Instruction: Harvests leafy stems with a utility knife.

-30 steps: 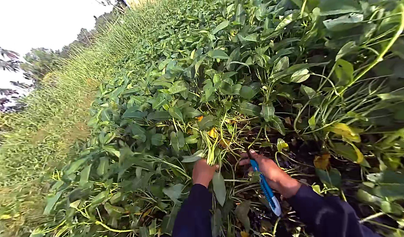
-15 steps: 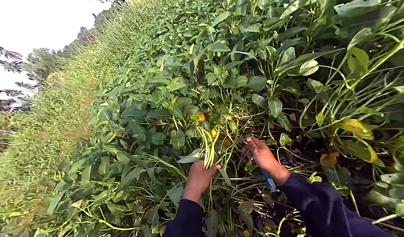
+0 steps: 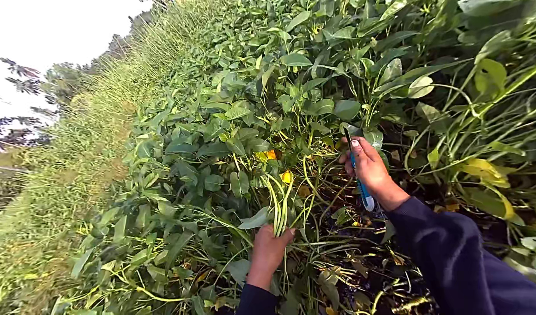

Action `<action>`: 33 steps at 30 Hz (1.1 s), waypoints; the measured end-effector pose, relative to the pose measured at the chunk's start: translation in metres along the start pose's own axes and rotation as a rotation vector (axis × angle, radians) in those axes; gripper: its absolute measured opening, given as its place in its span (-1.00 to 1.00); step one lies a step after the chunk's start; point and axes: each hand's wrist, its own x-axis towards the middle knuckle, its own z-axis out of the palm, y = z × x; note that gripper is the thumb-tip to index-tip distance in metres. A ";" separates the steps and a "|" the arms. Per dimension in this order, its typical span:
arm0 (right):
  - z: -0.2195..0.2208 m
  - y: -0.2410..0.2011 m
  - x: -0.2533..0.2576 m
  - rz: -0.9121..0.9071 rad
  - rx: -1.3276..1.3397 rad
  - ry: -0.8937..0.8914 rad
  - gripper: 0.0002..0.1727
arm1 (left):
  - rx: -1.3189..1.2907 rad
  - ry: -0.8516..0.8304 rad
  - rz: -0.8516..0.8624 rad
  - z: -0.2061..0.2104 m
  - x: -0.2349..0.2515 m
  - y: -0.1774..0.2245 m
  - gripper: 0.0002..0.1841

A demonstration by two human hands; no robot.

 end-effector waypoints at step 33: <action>-0.019 0.067 -0.168 0.975 0.188 -0.207 -0.40 | 0.821 -0.167 -0.060 -0.002 0.004 -0.038 -0.61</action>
